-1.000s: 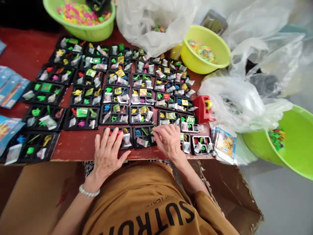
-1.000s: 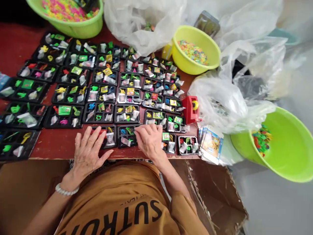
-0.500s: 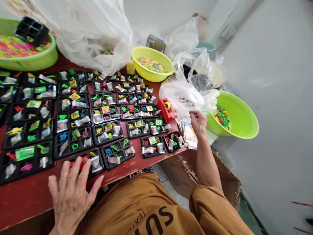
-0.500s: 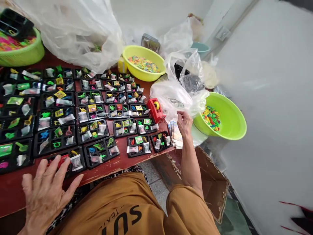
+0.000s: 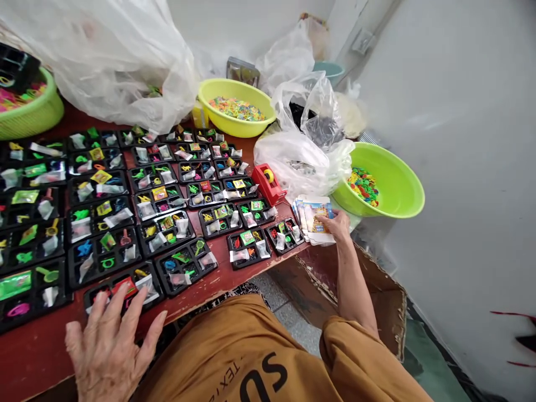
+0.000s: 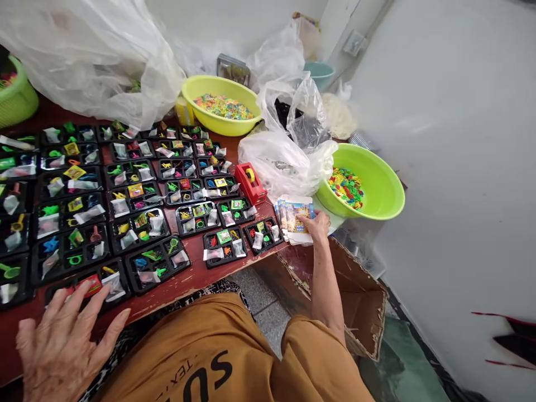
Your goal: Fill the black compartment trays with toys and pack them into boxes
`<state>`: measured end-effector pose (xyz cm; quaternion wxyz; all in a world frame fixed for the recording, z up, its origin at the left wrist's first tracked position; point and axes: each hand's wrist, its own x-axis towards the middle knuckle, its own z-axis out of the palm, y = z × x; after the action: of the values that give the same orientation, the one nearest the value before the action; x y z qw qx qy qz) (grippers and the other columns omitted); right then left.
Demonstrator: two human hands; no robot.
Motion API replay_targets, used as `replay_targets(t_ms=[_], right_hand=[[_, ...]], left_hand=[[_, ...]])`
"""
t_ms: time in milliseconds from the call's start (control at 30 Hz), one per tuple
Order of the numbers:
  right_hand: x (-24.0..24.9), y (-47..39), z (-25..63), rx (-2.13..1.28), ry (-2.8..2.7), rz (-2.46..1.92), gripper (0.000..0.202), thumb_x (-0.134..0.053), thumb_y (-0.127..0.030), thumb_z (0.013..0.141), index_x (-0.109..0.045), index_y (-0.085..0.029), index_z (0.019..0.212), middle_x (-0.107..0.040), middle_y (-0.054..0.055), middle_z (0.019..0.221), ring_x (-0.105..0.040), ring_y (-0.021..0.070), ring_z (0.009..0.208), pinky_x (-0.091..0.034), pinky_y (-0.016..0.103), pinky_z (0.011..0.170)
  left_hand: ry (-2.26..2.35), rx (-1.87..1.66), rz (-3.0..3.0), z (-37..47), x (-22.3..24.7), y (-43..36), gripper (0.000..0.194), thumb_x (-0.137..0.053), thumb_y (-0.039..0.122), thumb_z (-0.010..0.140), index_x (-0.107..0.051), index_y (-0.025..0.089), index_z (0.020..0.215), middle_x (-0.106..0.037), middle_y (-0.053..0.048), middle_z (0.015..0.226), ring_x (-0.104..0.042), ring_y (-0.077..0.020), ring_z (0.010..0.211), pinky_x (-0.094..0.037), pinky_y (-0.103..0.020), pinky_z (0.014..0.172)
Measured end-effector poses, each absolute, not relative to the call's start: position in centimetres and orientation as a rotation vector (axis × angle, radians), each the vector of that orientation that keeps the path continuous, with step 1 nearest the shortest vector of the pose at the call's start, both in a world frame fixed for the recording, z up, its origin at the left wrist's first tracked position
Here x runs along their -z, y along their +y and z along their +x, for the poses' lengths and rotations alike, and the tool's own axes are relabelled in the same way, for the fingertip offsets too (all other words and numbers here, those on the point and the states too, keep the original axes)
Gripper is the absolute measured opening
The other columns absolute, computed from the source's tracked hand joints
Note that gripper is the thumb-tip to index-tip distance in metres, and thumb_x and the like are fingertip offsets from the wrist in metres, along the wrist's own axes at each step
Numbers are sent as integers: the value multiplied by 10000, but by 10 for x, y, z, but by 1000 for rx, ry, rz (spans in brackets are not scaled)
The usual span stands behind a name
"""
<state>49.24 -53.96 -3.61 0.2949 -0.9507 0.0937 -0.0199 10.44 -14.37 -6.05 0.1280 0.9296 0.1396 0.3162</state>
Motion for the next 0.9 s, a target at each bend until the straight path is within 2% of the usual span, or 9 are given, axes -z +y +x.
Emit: replay_targets(t_ms=[133,200,333,467,533,633,733,833,900], right_hand=[[20,-546,480,86,267,-2270,482,-835,-521,640,-682,-162,922,-707,67,779,-691,240,757,-579,356,710],[11,-547,467,53,231,-2162,427,-840,-524,628,-643,-195,814,-681,37,697,-671,216,654,-577,346,635],[-11,-529,438,27,128,-1911,487,-882,-556,570,-578,-232,769,-677,-7,684,-642,170,570,-578,318,578],[-34,-471,401,33,-85,-1528,515,-954,-497,561,-587,-236,811,-696,-31,736,-638,133,599,-567,259,586],[-37,-430,373,-100,-226,-1462,479,-940,-498,637,-584,-244,831,-716,-24,803,-662,140,658,-572,258,613],[-23,-372,323,-401,-466,-1453,421,-867,-523,767,-561,-240,832,-692,-20,806,-644,138,667,-551,254,609],[-2,-336,282,-436,-721,-1556,326,-765,-495,888,-602,-243,1014,-667,4,879,-625,151,722,-543,270,621],[6,-321,269,-82,-973,-1709,598,-774,-433,890,-505,-269,1398,-612,108,1265,-627,245,1074,-581,385,821],[0,-315,271,94,-1228,-1723,644,-766,-418,908,-474,-292,1467,-577,123,1342,-573,288,1197,-535,455,949]], left_hand=[[439,-956,2679,99,52,-150,816,-762,338,894,-389,410,1616,-408,12,1679,-390,-408,1537,-211,-644,1292],[427,-950,2620,97,45,-156,803,-760,269,899,-412,405,1609,-454,3,1662,-442,-374,1514,-263,-593,1292],[310,-899,2349,104,32,-169,660,-726,199,917,-550,387,1525,-677,-6,1462,-677,-250,1272,-458,-391,1184],[308,-483,1914,131,21,-186,478,-731,360,920,-676,322,1394,-712,-51,1410,-647,-283,1327,-487,-409,1161],[202,-199,1501,147,13,-196,614,-738,499,888,-634,271,1449,-660,-110,1479,-602,-329,1383,-478,-465,1175],[57,19,946,162,-1,-209,976,-829,701,648,-611,217,1467,-658,-159,1466,-572,-430,1393,-467,-555,1173],[110,63,662,157,-5,-212,996,-854,631,579,-621,174,1434,-706,-183,1381,-637,-472,1299,-494,-592,1126],[178,68,608,138,-1,-206,893,-830,519,594,-646,145,1385,-751,-189,1282,-687,-478,1210,-527,-605,1069],[207,73,687,127,1,-199,766,-824,428,598,-701,152,1301,-779,-166,1210,-694,-465,1196,-533,-585,1063]])
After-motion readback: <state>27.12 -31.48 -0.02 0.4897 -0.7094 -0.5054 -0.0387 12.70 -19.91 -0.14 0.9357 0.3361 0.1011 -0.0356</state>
